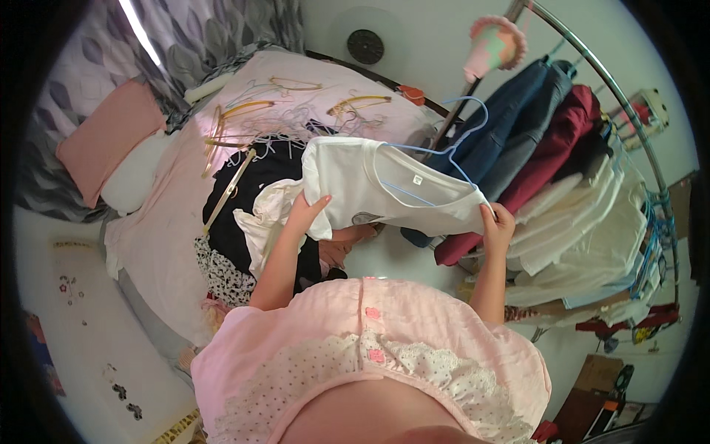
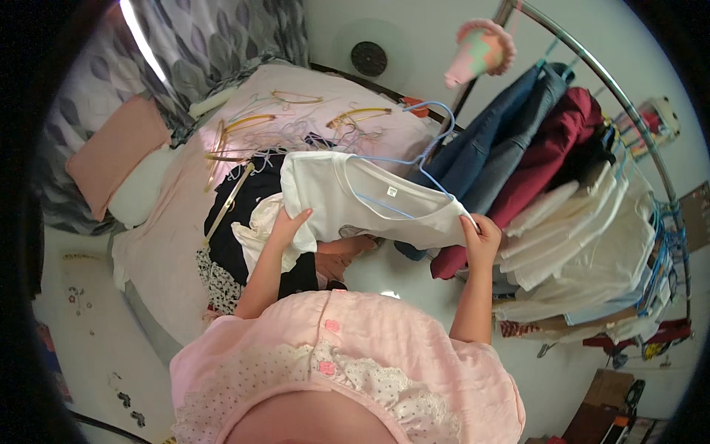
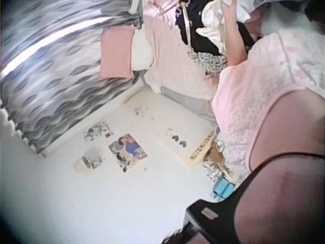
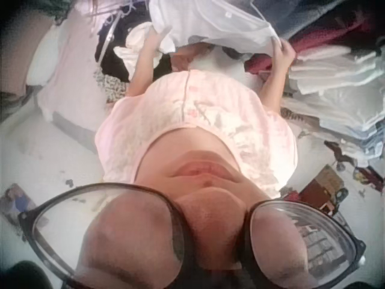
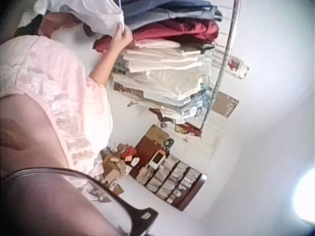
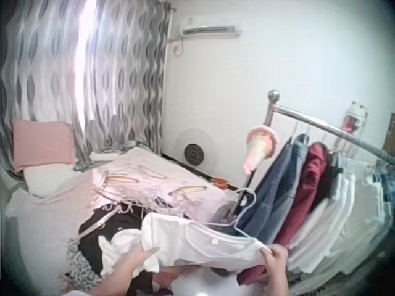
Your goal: The person picks up clothes from a bed, inserts hangers into them, and hangs them onto a clothes rack.
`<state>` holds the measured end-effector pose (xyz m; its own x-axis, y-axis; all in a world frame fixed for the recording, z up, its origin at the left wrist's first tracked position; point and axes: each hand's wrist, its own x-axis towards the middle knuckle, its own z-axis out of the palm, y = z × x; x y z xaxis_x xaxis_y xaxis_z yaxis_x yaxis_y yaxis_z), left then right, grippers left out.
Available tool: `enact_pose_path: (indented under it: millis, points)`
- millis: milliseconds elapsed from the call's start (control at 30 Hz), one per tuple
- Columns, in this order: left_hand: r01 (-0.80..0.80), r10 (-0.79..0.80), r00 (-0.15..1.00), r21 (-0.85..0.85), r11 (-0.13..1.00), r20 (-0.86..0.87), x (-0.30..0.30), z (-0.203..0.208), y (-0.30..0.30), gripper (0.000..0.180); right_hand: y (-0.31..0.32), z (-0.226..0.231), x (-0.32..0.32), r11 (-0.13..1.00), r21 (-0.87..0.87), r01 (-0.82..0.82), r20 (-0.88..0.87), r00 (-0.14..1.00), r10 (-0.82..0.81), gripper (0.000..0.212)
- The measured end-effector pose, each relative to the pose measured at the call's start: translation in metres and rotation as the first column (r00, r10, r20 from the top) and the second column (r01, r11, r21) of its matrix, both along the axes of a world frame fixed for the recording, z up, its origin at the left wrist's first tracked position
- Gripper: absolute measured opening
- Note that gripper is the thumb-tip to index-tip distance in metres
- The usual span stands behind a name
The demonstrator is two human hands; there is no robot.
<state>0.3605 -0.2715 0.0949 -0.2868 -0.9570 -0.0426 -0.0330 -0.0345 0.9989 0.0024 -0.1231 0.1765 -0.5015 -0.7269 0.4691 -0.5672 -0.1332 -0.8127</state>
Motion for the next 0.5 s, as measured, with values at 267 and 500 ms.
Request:
enact_pose_path:
  millis: [267,500]
  points:
    - [0.279,-0.280,0.960,-0.050,0.959,-0.007,-0.048,-0.008,0.043,0.045,0.105,0.004,-0.017,0.950,-0.047,0.310,0.088,0.948,-0.305,0.009]
    - [0.336,-0.333,0.941,-0.265,0.904,0.059,-0.095,0.016,0.066,0.049,0.197,0.004,-0.012,0.860,0.009,0.510,0.020,0.860,-0.510,0.015]
